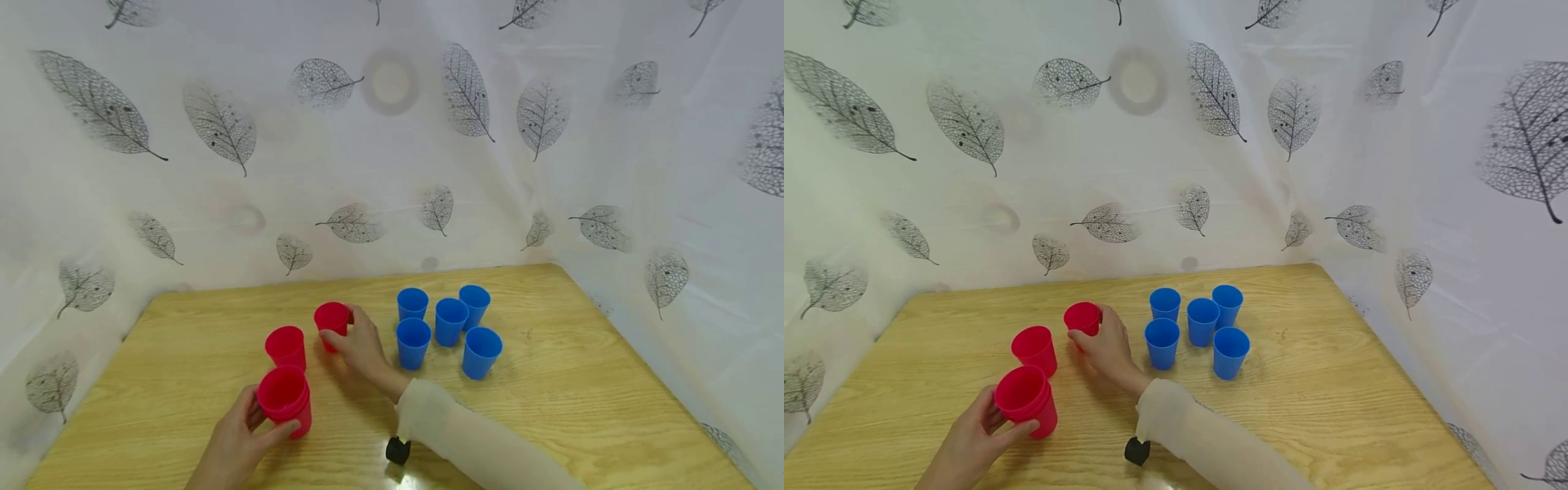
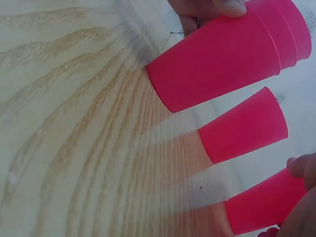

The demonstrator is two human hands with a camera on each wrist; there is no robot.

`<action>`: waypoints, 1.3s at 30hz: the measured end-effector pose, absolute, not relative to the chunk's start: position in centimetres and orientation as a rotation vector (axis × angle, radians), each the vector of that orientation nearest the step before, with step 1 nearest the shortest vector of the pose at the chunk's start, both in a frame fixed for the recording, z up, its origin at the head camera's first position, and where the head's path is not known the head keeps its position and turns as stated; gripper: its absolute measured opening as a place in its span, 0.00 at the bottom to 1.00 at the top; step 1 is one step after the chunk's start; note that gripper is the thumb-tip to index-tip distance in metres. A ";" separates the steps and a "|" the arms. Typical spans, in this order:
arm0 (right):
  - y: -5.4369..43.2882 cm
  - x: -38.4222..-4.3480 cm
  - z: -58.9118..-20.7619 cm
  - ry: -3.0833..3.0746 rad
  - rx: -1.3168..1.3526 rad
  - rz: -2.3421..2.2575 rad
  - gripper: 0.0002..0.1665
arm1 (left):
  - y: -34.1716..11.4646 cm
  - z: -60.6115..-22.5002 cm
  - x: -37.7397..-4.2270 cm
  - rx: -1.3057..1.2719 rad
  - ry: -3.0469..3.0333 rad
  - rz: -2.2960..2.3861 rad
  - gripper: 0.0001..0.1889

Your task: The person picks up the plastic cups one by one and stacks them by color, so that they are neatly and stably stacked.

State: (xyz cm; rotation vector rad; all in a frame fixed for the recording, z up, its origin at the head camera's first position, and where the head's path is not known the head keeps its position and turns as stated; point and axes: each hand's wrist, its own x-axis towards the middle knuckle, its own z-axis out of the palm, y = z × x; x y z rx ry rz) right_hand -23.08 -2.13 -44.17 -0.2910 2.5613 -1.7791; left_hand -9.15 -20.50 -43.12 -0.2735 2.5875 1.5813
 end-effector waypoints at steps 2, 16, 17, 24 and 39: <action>-2.0 -23.0 -44.1 2.557 -0.300 -1.790 0.35 | -20.5 -43.1 -9.1 -0.274 2.584 1.586 0.42; -0.7 -20.7 -42.2 2.489 -0.423 -1.868 0.35 | -20.5 -43.2 -9.1 -0.260 2.575 1.594 0.41; -0.5 -20.5 -42.0 2.486 -0.437 -1.870 0.35 | -20.6 -43.3 -9.1 -0.263 2.573 1.590 0.42; 0.5 -19.2 -40.8 2.458 -0.533 -1.911 0.34 | -20.7 -43.4 -9.1 -0.262 2.579 1.589 0.42; 2.5 -17.5 -38.0 2.391 -0.596 -1.914 0.33 | -20.5 -43.3 -9.3 -0.272 2.577 1.580 0.42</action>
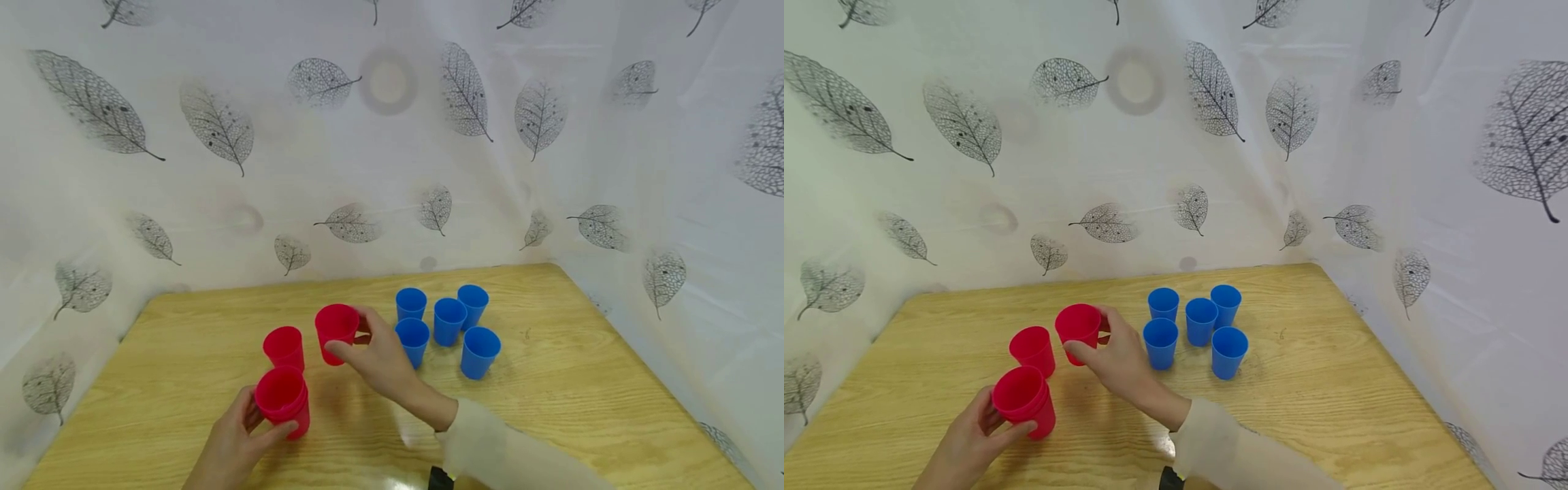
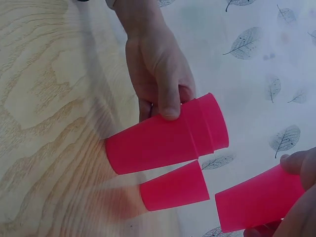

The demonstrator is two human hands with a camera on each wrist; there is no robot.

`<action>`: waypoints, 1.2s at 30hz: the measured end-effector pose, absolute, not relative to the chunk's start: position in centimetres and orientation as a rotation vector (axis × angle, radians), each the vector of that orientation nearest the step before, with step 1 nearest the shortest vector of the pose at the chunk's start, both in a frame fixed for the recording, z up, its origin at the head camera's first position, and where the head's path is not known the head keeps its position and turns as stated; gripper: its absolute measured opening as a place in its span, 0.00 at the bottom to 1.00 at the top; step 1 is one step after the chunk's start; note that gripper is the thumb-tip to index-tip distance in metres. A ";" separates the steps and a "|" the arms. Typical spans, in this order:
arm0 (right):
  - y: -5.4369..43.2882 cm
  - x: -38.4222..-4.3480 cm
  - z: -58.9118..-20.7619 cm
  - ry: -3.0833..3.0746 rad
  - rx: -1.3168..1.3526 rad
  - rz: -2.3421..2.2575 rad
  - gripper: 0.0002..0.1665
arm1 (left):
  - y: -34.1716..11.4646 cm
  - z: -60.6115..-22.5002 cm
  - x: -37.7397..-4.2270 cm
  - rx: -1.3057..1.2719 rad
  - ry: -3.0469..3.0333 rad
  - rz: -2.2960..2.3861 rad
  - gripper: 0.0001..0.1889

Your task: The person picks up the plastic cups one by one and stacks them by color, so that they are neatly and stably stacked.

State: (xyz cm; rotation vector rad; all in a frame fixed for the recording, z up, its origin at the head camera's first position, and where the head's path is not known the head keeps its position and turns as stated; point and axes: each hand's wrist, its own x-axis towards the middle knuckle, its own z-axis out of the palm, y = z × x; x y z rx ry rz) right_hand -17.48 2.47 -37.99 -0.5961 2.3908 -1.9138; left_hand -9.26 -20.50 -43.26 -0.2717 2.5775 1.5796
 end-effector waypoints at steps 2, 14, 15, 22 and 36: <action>2.7 -17.4 -37.7 2.377 -0.608 -1.922 0.33 | -20.5 -43.2 -9.3 -0.270 2.577 1.580 0.42; 2.3 -16.5 -35.7 2.301 -0.736 -1.938 0.33 | -20.6 -42.9 -9.4 -0.272 2.566 1.558 0.41; 2.2 -16.4 -35.6 2.300 -0.753 -1.942 0.33 | -20.6 -42.9 -9.3 -0.271 2.569 1.557 0.41; 1.2 -15.7 -34.7 2.273 -0.851 -1.950 0.33 | -20.7 -43.1 -9.3 -0.258 2.561 1.577 0.41; -1.0 -14.3 -34.1 2.216 -1.040 -1.895 0.32 | -20.8 -43.2 -9.5 -0.315 2.495 1.552 0.42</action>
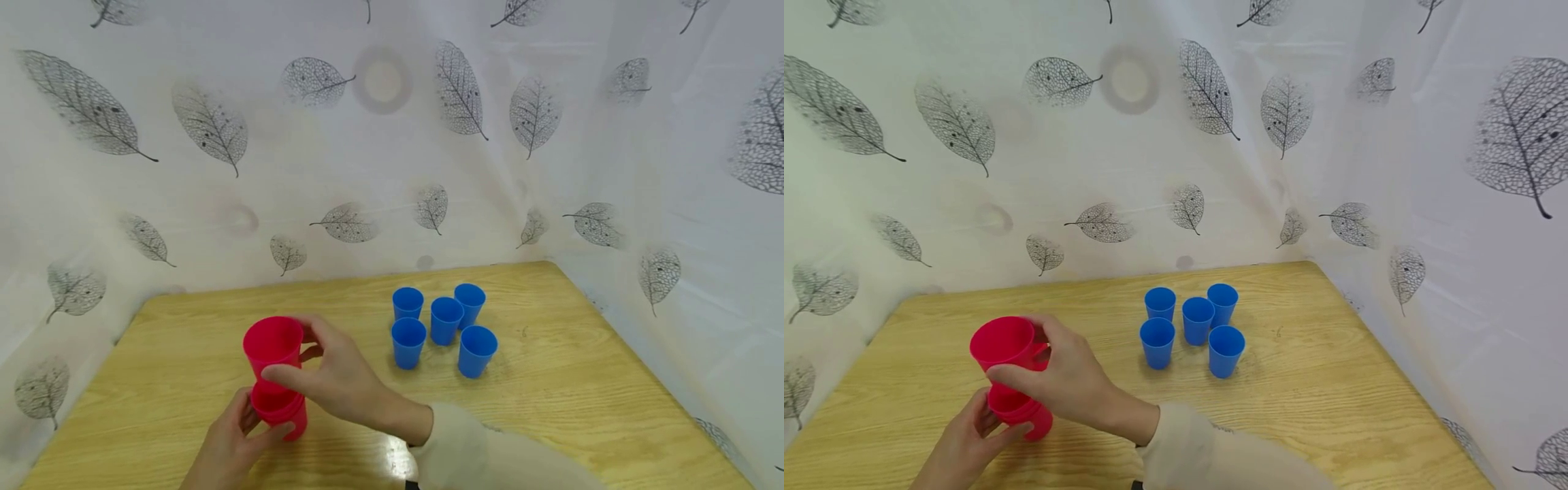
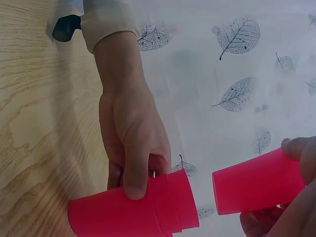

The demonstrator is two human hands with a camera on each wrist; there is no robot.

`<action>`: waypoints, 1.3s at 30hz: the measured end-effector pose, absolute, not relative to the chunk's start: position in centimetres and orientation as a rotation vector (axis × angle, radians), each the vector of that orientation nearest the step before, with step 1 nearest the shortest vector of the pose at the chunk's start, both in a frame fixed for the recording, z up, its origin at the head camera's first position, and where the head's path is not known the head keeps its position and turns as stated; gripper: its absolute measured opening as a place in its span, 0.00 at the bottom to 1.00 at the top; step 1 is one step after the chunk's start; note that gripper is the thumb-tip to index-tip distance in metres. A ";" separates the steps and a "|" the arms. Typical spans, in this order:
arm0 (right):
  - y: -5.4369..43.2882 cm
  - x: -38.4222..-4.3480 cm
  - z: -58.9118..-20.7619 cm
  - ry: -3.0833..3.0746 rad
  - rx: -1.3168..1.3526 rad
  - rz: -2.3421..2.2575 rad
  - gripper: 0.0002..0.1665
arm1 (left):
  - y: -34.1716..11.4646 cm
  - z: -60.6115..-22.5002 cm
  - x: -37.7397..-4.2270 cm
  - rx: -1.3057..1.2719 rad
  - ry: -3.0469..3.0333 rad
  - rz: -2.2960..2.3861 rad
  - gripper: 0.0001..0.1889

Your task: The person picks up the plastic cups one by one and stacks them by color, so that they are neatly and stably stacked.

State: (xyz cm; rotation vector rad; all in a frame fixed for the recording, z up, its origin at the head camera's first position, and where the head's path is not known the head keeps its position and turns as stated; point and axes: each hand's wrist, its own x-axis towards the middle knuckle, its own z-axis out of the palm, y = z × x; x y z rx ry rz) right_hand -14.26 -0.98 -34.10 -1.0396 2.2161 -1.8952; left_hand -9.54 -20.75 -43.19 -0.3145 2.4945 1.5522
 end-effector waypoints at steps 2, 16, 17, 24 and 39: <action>-1.1 -14.2 -34.2 2.225 -1.065 -1.870 0.32 | -20.7 -43.2 -9.5 -0.304 2.504 1.548 0.42; -1.1 -14.5 -35.6 2.281 -1.083 -1.682 0.35 | -20.7 -43.4 -9.3 -0.288 2.535 1.551 0.41; -1.1 -14.6 -35.7 2.284 -1.086 -1.672 0.35 | -20.7 -43.4 -9.3 -0.290 2.535 1.553 0.41; -1.1 -14.9 -36.1 2.326 -1.061 -1.615 0.34 | -20.7 -43.2 -9.3 -0.305 2.519 1.574 0.39; -0.6 -14.9 -36.7 2.329 -1.040 -1.607 0.33 | -20.6 -43.1 -9.4 -0.313 2.517 1.563 0.45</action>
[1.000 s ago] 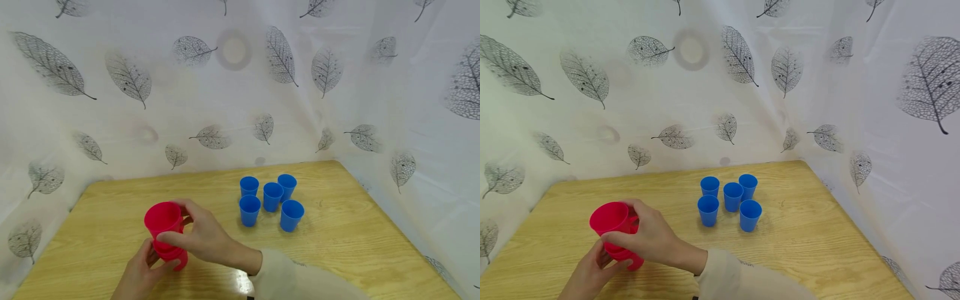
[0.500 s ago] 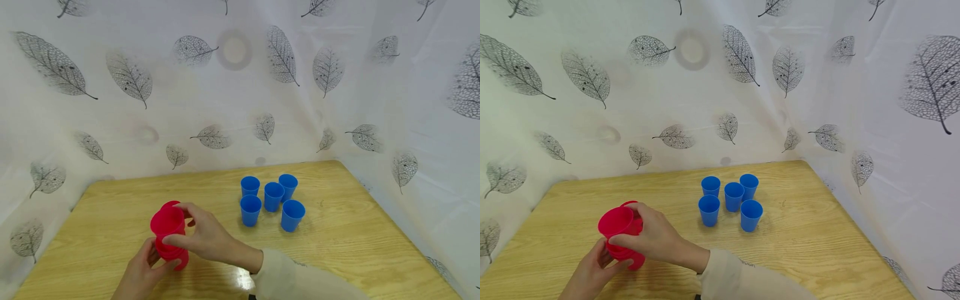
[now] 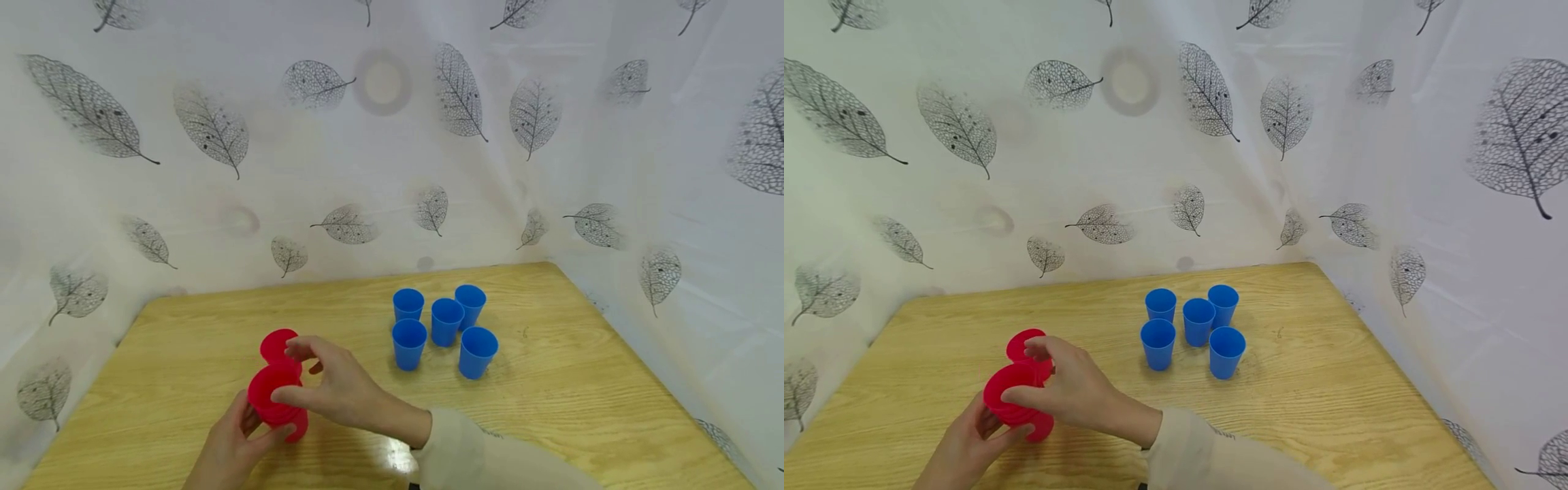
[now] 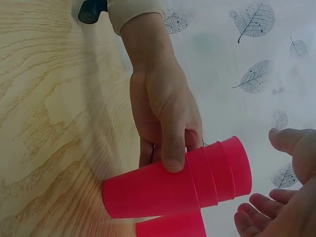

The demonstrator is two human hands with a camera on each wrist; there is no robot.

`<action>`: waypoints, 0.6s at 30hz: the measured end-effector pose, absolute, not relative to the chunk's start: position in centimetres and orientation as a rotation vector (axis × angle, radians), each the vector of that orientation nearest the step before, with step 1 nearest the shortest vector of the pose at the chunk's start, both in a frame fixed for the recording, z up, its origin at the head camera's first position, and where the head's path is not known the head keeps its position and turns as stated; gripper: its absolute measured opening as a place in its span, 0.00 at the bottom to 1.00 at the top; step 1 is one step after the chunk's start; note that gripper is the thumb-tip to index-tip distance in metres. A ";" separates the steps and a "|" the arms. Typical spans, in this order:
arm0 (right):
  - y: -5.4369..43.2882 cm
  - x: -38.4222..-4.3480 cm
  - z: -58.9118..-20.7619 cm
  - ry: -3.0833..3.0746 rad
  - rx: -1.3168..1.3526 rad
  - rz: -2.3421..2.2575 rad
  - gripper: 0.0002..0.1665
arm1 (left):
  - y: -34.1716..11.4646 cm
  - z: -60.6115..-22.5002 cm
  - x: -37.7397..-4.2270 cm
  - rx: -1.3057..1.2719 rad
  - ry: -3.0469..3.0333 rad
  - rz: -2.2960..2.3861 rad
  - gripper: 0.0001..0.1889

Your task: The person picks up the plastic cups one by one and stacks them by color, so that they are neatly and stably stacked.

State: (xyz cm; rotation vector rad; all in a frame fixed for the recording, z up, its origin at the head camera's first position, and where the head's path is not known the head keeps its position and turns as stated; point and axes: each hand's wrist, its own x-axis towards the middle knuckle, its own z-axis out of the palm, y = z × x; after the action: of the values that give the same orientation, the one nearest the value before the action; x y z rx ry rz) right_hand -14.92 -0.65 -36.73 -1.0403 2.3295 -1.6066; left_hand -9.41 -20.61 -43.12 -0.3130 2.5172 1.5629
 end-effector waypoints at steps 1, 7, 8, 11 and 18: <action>-0.6 -14.9 -36.8 2.331 -1.042 -1.611 0.32 | -20.6 -43.1 -9.4 -0.311 2.522 1.557 0.46; -0.2 -15.4 -37.1 2.361 -1.012 -1.638 0.29 | -20.5 -43.1 -9.3 -0.308 2.561 1.525 0.46; -0.2 -15.5 -37.2 2.364 -0.996 -1.646 0.28 | -20.5 -43.1 -9.3 -0.308 2.565 1.521 0.46; -0.1 -16.2 -37.6 2.388 -0.943 -1.668 0.28 | -20.5 -43.1 -9.4 -0.314 2.569 1.514 0.47; 0.0 -18.4 -39.0 2.446 -0.854 -1.666 0.28 | -20.4 -43.1 -9.5 -0.304 2.573 1.513 0.46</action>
State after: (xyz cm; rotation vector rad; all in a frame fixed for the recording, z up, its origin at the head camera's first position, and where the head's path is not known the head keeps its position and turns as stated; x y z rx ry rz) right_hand -18.40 0.04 -39.05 -0.8538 2.4464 -1.6658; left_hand -9.52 -20.44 -43.08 -0.3040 2.5730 1.5131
